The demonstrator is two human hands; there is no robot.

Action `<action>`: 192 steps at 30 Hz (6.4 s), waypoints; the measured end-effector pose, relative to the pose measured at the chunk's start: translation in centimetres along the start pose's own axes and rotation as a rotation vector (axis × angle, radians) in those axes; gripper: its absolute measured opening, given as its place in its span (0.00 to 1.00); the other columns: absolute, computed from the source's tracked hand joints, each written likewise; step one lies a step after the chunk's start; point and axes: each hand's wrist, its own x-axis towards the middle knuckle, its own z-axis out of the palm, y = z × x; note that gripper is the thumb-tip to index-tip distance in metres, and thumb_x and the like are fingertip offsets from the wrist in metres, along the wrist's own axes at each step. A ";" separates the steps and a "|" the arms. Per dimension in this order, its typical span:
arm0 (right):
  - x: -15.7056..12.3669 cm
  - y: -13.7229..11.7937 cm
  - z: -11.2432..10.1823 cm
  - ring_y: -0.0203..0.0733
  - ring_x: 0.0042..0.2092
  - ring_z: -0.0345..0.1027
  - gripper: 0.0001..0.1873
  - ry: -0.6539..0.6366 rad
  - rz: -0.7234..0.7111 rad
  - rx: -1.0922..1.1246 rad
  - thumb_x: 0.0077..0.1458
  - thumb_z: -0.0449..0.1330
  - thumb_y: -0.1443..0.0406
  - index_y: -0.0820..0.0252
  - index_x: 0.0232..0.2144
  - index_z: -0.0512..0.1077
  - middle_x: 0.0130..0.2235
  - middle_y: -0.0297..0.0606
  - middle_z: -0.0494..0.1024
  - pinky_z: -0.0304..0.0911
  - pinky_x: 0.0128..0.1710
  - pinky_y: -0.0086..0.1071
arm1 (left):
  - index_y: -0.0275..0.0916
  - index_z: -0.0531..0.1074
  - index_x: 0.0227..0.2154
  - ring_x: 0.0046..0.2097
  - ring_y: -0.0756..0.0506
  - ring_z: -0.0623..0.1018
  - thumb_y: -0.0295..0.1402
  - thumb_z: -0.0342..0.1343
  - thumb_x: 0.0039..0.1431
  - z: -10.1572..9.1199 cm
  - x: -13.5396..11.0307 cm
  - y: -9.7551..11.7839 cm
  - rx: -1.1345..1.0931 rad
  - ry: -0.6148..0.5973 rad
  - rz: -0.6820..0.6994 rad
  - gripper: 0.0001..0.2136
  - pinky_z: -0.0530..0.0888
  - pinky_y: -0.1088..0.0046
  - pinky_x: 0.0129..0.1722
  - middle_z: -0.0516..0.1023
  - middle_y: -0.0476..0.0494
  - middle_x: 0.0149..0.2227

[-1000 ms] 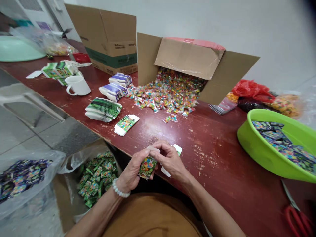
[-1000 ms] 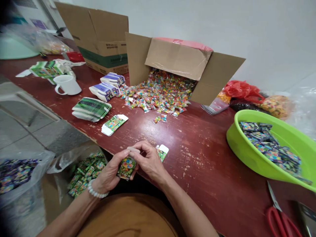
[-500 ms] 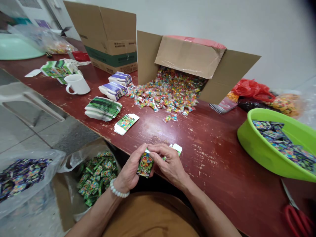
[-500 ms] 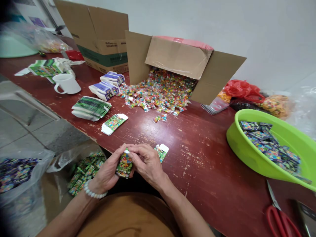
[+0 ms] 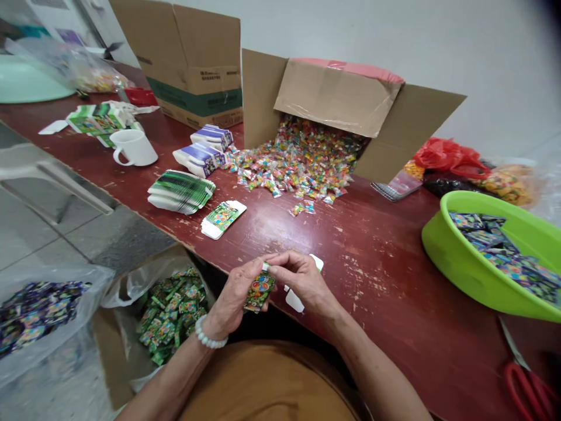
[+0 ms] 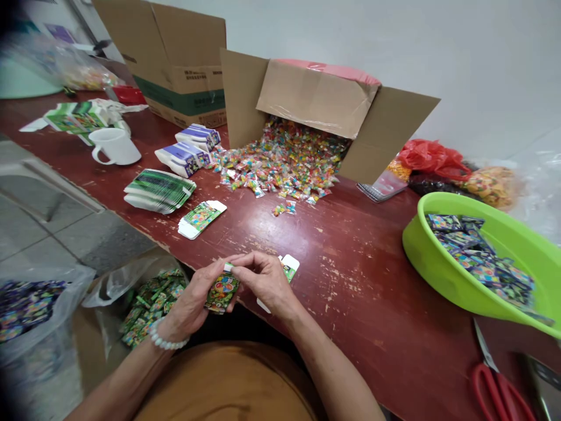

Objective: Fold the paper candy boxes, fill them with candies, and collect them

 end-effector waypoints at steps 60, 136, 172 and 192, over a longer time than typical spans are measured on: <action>-1.6 1.3 -7.5 0.43 0.37 0.72 0.23 0.186 -0.227 -0.741 0.54 0.63 0.55 0.54 0.51 0.70 0.42 0.43 0.77 0.71 0.37 0.40 | 0.43 0.75 0.42 0.34 0.48 0.73 0.29 0.66 0.49 -16.1 -7.9 2.4 0.721 0.808 0.338 0.16 0.69 0.72 0.34 0.77 0.49 0.36; -1.9 0.5 -0.8 0.38 0.37 0.71 0.15 0.301 -0.215 -0.052 0.56 0.63 0.58 0.55 0.45 0.67 0.37 0.34 0.77 0.66 0.38 0.31 | 0.42 0.64 0.52 0.37 0.48 0.80 0.34 0.62 0.56 2.0 -0.3 0.3 0.283 0.090 0.242 0.21 0.77 0.73 0.38 0.78 0.45 0.42; -1.4 -1.2 -1.6 0.42 0.36 0.75 0.07 0.055 -0.309 -0.413 0.58 0.61 0.61 0.57 0.29 0.74 0.42 0.41 0.81 0.69 0.31 0.32 | 0.41 0.67 0.55 0.18 0.48 0.75 0.53 0.46 0.63 2.5 0.4 1.3 -0.230 -0.064 -0.271 0.26 0.71 0.76 0.17 0.76 0.48 0.23; -0.5 -0.6 -1.7 0.42 0.44 0.73 0.10 -0.116 -0.300 -0.376 0.61 0.59 0.57 0.56 0.36 0.76 0.47 0.41 0.78 0.69 0.36 0.34 | 0.39 0.69 0.53 0.18 0.48 0.74 0.59 0.48 0.58 1.5 1.3 0.0 -0.094 0.014 -0.256 0.31 0.70 0.75 0.16 0.74 0.48 0.22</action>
